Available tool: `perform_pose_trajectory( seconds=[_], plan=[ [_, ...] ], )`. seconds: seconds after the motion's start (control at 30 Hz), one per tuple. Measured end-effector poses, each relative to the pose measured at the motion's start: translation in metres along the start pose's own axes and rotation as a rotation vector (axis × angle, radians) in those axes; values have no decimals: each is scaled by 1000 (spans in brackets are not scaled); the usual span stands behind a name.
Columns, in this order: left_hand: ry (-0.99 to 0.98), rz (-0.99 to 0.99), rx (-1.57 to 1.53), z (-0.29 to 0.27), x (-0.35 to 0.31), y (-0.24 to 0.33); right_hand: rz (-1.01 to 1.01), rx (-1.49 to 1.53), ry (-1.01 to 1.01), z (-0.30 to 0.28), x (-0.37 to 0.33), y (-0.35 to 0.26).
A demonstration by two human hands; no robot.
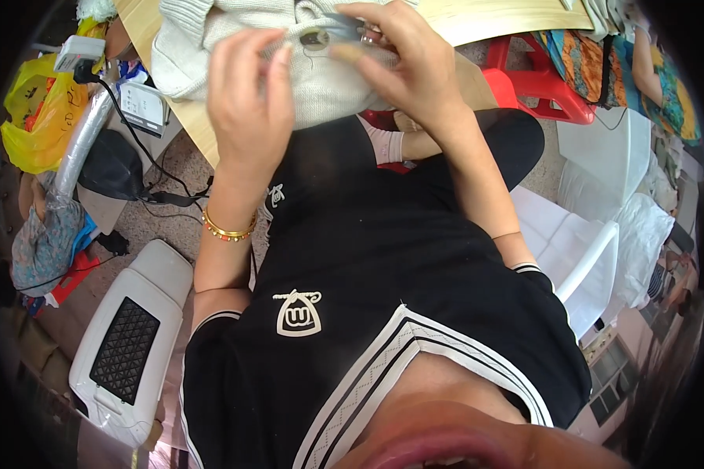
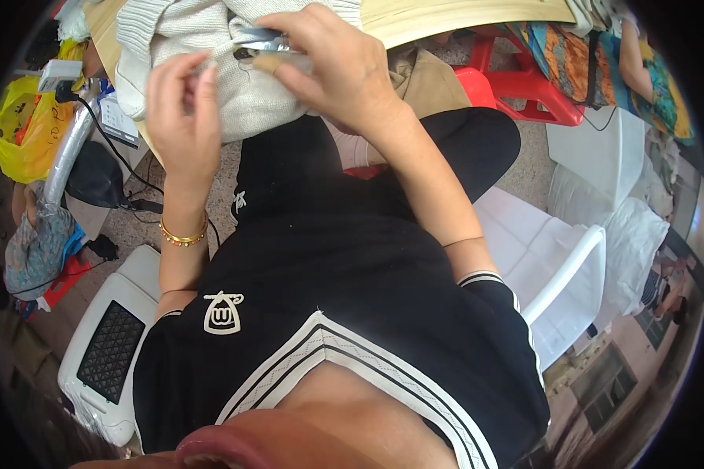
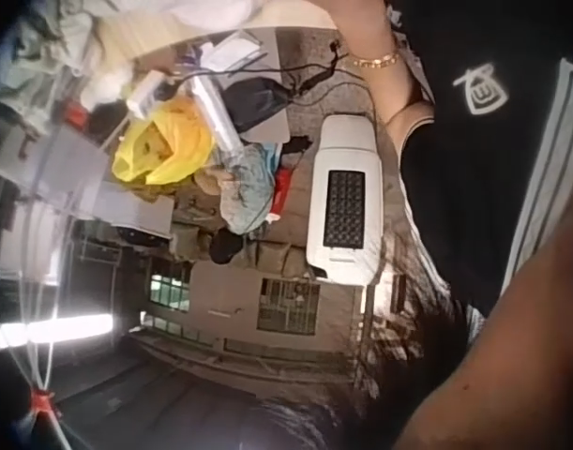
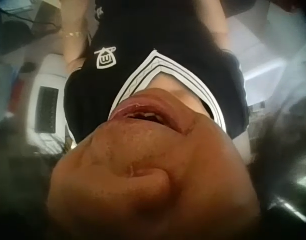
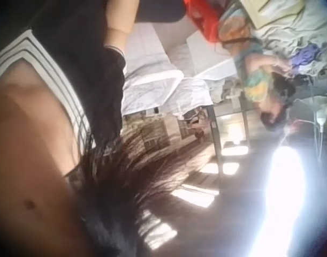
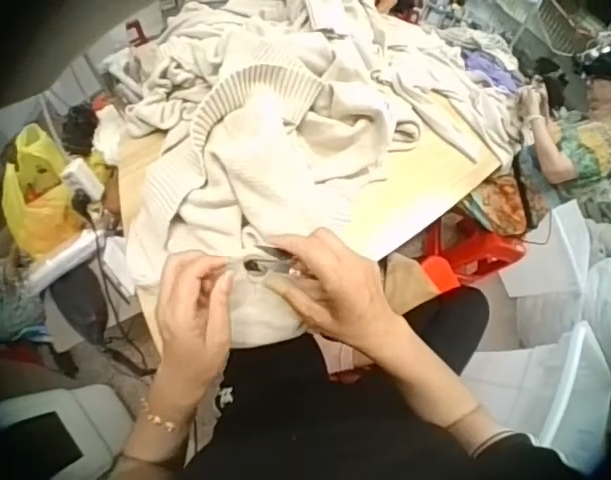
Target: Trimming excess threads from a white knitted sweater using small scissors.
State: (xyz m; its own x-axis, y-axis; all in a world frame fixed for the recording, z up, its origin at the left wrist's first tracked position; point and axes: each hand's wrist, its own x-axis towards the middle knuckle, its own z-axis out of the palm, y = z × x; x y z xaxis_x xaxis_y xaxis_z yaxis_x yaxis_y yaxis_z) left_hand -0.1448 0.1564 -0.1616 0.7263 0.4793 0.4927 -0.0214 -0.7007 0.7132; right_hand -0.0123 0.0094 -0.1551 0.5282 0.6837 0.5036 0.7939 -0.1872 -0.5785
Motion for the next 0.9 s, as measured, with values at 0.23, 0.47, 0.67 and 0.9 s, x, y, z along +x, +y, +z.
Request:
perform_pose_trajectory(
  seconds=[0.23,0.47,0.67,0.9],
  plan=[
    [-27,-59,100,16,-20,-14,-52,-151,-168,15,-9,7],
    [-1,-24,264,24,-12,-9,-25,-143,-113,21,-7,19],
    [-9,-42,321,25,0,-11,7,-136,-125,16,1,21],
    [11,-127,223,27,-10,-12,38,5,-207,11,-9,26]
  ],
)
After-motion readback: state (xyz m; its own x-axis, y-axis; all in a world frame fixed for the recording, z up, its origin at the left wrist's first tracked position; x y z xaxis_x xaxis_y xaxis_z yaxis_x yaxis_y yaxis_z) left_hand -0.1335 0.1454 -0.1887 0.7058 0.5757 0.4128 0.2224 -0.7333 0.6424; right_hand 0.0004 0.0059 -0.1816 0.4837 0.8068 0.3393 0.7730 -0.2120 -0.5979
